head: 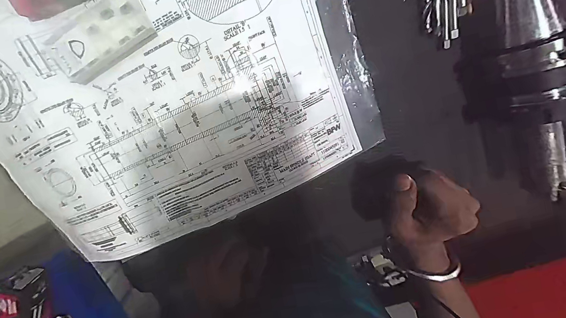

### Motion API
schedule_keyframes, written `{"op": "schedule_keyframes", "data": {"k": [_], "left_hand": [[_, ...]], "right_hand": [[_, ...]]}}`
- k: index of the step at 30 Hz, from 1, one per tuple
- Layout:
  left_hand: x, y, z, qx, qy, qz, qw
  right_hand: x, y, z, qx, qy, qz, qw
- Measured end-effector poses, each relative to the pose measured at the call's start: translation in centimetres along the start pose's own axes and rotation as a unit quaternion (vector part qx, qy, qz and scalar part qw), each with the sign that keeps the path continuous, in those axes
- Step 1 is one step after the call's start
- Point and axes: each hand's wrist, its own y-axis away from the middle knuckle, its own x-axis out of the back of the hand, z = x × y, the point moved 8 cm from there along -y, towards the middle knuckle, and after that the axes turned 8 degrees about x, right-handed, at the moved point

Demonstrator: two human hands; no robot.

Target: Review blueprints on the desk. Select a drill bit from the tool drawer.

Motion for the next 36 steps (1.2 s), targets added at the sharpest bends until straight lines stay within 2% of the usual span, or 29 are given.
{"op": "schedule_keyframes", "data": {"k": [7,10,14,17,19,22,23,27,30,32,34,36], "left_hand": [[0.2,0.5,0.3,-0.017,-0.030,0.053,0.998],[0.5,0.6,0.6,-0.013,-0.040,0.056,0.998],[0.6,1.1,0.3,0.024,-0.015,0.075,0.997],[0.8,1.3,0.5,0.015,-0.029,0.113,0.993],[0.9,1.3,0.4,0.003,-0.039,0.138,0.990],[1.1,1.4,0.2,-0.003,-0.007,0.176,0.984],[1.1,1.4,0.3,-0.008,-0.006,0.186,0.982],[0.8,1.8,0.4,-0.042,-0.026,0.202,0.978],[0.8,2.1,0.4,-0.046,-0.057,0.206,0.976],[0.7,2.2,0.4,-0.049,-0.072,0.222,0.971],[0.7,2.3,0.5,-0.050,-0.078,0.234,0.968],[0.6,2.1,0.5,-0.062,-0.087,0.234,0.966]], "right_hand": [[0.3,0.2,0.1,0.023,-0.034,0.028,0.999],[0.2,0.1,0.1,0.029,-0.054,0.015,0.998],[-0.2,-0.1,0.6,0.003,-0.129,-0.033,0.991],[0.7,-0.9,-0.2,-0.026,-0.215,-0.121,0.969],[3.4,-1.7,-2.7,0.037,-0.207,-0.104,0.972],[6.4,-0.9,-5.5,0.131,-0.214,-0.018,0.968],[6.1,0.0,-5.3,0.144,-0.214,-0.017,0.966],[1.5,2.9,-2.2,0.110,-0.201,-0.117,0.966],[3.6,2.3,-4.3,0.151,-0.219,-0.105,0.958],[3.5,2.7,-4.0,0.164,-0.222,-0.094,0.956],[1.8,3.6,-2.5,0.144,-0.197,-0.135,0.960],[1.8,3.3,-3.2,0.144,-0.191,-0.160,0.958]]}}
